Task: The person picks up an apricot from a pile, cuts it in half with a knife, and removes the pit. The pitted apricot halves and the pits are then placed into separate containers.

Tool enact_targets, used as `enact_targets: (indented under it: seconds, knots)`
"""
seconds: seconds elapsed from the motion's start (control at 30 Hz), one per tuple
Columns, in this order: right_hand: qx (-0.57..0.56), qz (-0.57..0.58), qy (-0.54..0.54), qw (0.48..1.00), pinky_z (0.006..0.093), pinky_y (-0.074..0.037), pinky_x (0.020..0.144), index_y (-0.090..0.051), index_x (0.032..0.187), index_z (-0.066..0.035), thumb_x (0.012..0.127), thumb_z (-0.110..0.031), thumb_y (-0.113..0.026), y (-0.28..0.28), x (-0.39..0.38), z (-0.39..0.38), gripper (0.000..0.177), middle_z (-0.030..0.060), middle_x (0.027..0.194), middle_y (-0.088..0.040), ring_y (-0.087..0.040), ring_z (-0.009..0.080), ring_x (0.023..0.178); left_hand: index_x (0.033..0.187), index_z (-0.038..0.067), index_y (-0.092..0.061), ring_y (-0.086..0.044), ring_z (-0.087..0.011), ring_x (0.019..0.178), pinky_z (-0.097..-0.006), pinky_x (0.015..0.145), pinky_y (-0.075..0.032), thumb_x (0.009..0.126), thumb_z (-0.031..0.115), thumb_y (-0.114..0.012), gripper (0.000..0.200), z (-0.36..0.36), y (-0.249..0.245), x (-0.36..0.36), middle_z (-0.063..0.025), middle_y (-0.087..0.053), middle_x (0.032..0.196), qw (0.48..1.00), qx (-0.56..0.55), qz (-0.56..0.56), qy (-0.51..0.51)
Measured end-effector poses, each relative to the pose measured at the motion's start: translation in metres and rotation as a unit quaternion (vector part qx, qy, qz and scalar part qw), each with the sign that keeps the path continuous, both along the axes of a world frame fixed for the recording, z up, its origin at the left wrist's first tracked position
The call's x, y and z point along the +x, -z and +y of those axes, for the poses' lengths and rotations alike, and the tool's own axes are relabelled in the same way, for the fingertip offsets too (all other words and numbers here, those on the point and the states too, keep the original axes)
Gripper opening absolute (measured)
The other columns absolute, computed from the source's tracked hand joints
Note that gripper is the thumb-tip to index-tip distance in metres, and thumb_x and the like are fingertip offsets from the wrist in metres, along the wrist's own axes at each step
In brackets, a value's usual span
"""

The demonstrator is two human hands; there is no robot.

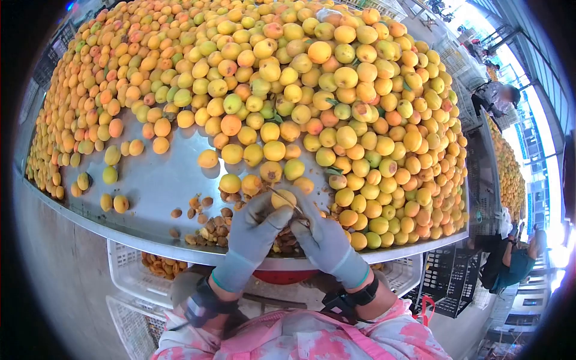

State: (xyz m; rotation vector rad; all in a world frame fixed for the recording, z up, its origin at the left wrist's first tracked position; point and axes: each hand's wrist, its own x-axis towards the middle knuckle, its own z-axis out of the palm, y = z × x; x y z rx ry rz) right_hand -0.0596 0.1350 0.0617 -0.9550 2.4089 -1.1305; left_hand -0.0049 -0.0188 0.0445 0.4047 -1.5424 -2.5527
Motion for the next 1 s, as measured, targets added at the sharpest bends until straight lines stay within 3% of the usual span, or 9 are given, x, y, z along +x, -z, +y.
enact_targets:
  seconds: [0.03,0.1,0.3,0.43,0.5,0.63,0.7,0.8,1.0]
  knots:
    - [-0.001,-0.001,0.002,1.000,0.0463,-0.047,0.055,-0.029,0.142,0.000,0.091,-0.023,-0.054,0.002,0.000,0.000,0.061,0.0227,0.069,-0.060,-0.060,0.0390,0.062,0.108,0.000,-0.061,-0.061,-0.0076,0.088,-0.0226,0.076,-0.050,0.090,0.014,-0.062,0.022,-0.003,0.000,0.000,-0.0039,-0.066,0.097,1.000,-0.001,-0.001,0.002]
    - [0.019,0.033,-0.005,0.999,0.0471,-0.047,0.055,-0.027,0.143,0.000,0.090,-0.024,-0.055,0.006,-0.001,0.001,0.064,0.0231,0.070,-0.060,-0.060,0.0395,0.062,0.104,0.001,-0.060,-0.060,-0.0073,0.084,-0.0224,0.072,-0.049,0.088,0.014,-0.063,0.021,-0.010,-0.002,-0.002,-0.0036,-0.065,0.093,0.980,-0.196,0.021,0.033]
    - [-0.001,0.037,0.020,0.999,0.0469,-0.048,0.056,-0.028,0.143,-0.003,0.088,-0.023,-0.057,0.010,0.004,-0.003,0.065,0.0223,0.071,-0.061,-0.061,0.0404,0.064,0.099,0.000,-0.059,-0.058,-0.0076,0.075,-0.0223,0.068,-0.048,0.082,0.017,-0.071,0.027,0.002,0.004,-0.008,-0.0024,-0.063,0.086,0.996,-0.086,0.019,-0.021]
    - [-0.051,0.029,0.006,0.998,0.0460,-0.049,0.057,-0.028,0.143,-0.003,0.088,-0.023,-0.057,0.011,0.004,-0.002,0.065,0.0225,0.074,-0.062,-0.062,0.0399,0.066,0.099,-0.002,-0.060,-0.058,-0.0073,0.076,-0.0224,0.067,-0.049,0.080,0.019,-0.073,0.031,0.003,0.004,-0.009,-0.0031,-0.063,0.086,0.991,-0.128,0.011,-0.026]
    - [0.045,-0.039,0.015,0.998,0.0455,-0.050,0.060,-0.028,0.143,-0.004,0.088,-0.022,-0.058,0.003,0.008,-0.002,0.065,0.0241,0.082,-0.064,-0.064,0.0394,0.071,0.107,-0.002,-0.059,-0.058,-0.0091,0.086,-0.0242,0.074,-0.049,0.082,0.014,-0.070,0.031,0.001,-0.002,-0.009,-0.0047,-0.063,0.097,0.991,-0.135,-0.011,-0.009]
    - [0.039,-0.016,0.010,0.999,0.0449,-0.051,0.062,-0.028,0.143,-0.004,0.088,-0.020,-0.057,0.004,0.007,-0.002,0.064,0.0252,0.088,-0.064,-0.064,0.0392,0.075,0.105,-0.001,-0.060,-0.058,-0.0090,0.084,-0.0237,0.073,-0.049,0.083,0.015,-0.068,0.029,-0.001,-0.006,-0.010,-0.0038,-0.063,0.094,0.990,-0.139,-0.028,-0.004]
    - [-0.003,-0.072,0.017,0.997,0.0357,-0.050,0.075,-0.033,0.140,-0.002,0.091,-0.012,-0.052,-0.004,0.007,-0.003,0.054,0.0217,0.098,-0.064,-0.065,0.0358,0.091,0.105,-0.001,-0.060,-0.058,-0.0086,0.083,-0.0228,0.073,-0.048,0.084,0.017,-0.068,0.029,-0.003,-0.003,-0.008,-0.0029,-0.063,0.092,0.990,-0.138,-0.009,0.006]
    - [-0.011,-0.057,0.014,0.998,0.0348,-0.050,0.077,-0.032,0.141,-0.002,0.092,-0.010,-0.052,-0.002,0.008,-0.003,0.054,0.0218,0.099,-0.063,-0.065,0.0352,0.093,0.105,-0.001,-0.060,-0.058,-0.0083,0.083,-0.0222,0.073,-0.048,0.085,0.018,-0.067,0.028,-0.001,0.000,-0.008,-0.0025,-0.063,0.092,0.994,-0.106,-0.004,0.009]
    - [-0.053,-0.084,0.019,0.995,0.0431,-0.051,0.072,-0.030,0.142,-0.004,0.092,-0.019,-0.053,0.000,0.007,0.000,0.058,0.0256,0.106,-0.061,-0.063,0.0413,0.088,0.097,0.000,-0.061,-0.054,-0.0059,0.074,-0.0220,0.065,-0.046,0.088,0.015,-0.064,0.017,-0.004,0.004,-0.010,-0.0007,-0.062,0.082,0.981,-0.188,0.029,0.028]
